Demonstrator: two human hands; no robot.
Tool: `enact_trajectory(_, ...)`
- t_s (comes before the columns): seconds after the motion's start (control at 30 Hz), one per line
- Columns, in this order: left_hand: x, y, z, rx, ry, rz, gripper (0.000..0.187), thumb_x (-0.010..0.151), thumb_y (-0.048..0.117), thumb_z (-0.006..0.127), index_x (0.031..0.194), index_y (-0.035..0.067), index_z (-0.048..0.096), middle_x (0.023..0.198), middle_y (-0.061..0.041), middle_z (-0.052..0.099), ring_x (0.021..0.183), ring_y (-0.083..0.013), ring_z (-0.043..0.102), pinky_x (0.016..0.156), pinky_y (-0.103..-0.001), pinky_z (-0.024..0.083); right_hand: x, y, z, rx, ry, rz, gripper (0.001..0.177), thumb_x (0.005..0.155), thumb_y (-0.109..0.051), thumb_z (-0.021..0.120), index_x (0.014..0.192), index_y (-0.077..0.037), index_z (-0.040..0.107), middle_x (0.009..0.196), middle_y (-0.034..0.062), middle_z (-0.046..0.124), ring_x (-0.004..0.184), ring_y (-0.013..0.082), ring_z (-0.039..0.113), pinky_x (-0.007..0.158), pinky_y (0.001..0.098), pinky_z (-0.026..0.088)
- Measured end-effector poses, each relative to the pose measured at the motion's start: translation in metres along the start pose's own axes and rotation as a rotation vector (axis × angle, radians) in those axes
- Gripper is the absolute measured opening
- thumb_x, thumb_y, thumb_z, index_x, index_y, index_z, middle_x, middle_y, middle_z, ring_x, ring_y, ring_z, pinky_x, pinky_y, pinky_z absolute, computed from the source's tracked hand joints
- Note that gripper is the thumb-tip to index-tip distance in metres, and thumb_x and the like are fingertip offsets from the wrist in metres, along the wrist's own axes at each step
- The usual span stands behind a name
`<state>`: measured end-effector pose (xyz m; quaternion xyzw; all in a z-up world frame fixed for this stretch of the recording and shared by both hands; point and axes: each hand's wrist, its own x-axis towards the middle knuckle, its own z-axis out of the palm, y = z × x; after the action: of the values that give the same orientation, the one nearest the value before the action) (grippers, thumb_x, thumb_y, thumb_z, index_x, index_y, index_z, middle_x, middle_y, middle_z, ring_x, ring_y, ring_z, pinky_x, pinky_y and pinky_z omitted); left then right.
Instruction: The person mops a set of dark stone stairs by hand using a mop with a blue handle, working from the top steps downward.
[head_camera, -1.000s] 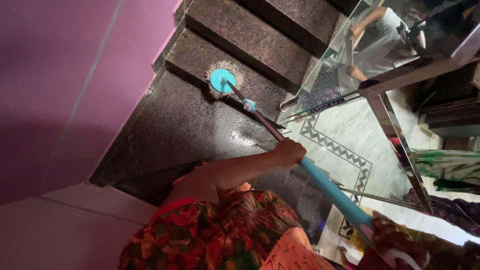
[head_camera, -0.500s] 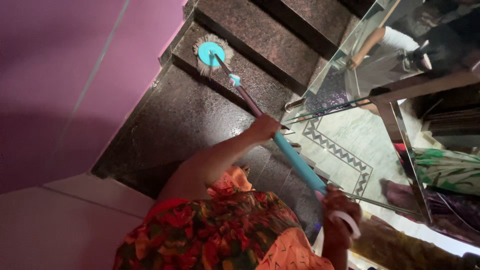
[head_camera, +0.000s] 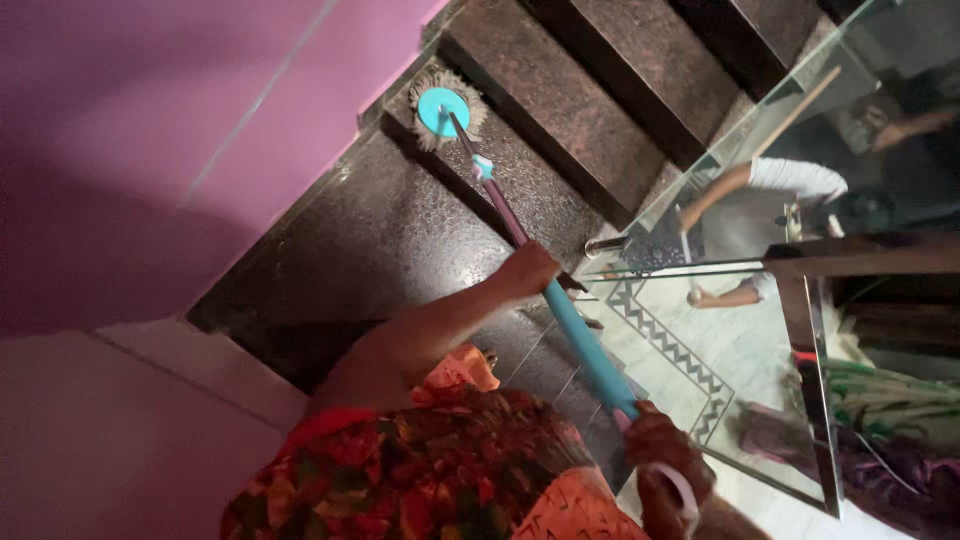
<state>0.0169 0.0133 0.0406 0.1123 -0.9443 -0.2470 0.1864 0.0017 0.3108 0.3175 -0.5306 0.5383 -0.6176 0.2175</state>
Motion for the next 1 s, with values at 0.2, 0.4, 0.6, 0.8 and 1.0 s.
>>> enact_trajectory(0.2, 0.004, -0.006, 0.02, 0.056, 0.046, -0.118, 0.011, 0.083, 0.017, 0.067, 0.076, 0.01, 0.072, 0.076, -0.012, 0.071, 0.085, -0.0286, 0.068, 0.093, -0.045, 0.051, 0.005, 0.011, -0.007, 0.006, -0.047, -0.036, 0.021, 0.095, -0.016, 0.075, 0.092, -0.001, 0.06, 0.087, 0.0144, 0.067, 0.089, 0.0286, 0.066, 0.115, 0.0537, 0.047)
enact_trajectory(0.4, -0.006, -0.044, -0.002, -0.104, 0.125, -0.183, 0.009, 0.084, 0.012, 0.068, 0.086, 0.012, 0.077, 0.081, -0.014, 0.071, 0.091, -0.0321, 0.066, 0.091, -0.046, 0.051, 0.032, 0.018, 0.037, -0.273, -0.107, -0.114, 0.025, 0.101, -0.016, 0.072, 0.086, 0.0, 0.059, 0.083, 0.014, 0.066, 0.081, 0.026, 0.066, 0.104, 0.0465, 0.053)
enact_trajectory(0.6, -0.019, -0.043, -0.001, 0.008, 0.061, -0.171, 0.008, 0.085, 0.016, 0.07, 0.083, 0.011, 0.076, 0.084, -0.016, 0.071, 0.09, -0.0336, 0.069, 0.088, -0.046, 0.055, 0.044, -0.019, 0.068, -0.401, -0.18, -0.266, 0.028, 0.103, -0.011, 0.071, 0.083, 0.002, 0.057, 0.082, 0.014, 0.065, 0.077, 0.025, 0.067, 0.096, 0.0423, 0.058)
enact_trajectory(0.8, -0.028, -0.029, 0.01, 0.016, 0.126, -0.115, 0.007, 0.084, 0.013, 0.068, 0.085, 0.013, 0.075, 0.084, -0.014, 0.071, 0.09, -0.0332, 0.069, 0.086, -0.048, 0.054, 0.03, -0.025, 0.047, -0.137, -0.246, -0.147, 0.012, 0.074, 0.0, 0.063, 0.086, 0.001, 0.064, 0.086, 0.0169, 0.067, 0.086, 0.0317, 0.067, 0.109, 0.0528, 0.046)
enact_trajectory(1.0, -0.038, -0.04, 0.002, -0.069, 0.086, -0.247, 0.01, 0.087, 0.017, 0.068, 0.084, 0.011, 0.076, 0.082, -0.014, 0.068, 0.089, -0.0319, 0.066, 0.087, -0.047, 0.053, 0.008, 0.011, 0.066, -1.119, -0.256, 0.726, 0.021, 0.092, -0.032, 0.063, 0.109, -0.025, 0.071, 0.093, -0.0072, 0.07, 0.081, 0.0163, 0.07, 0.088, 0.0464, 0.058)
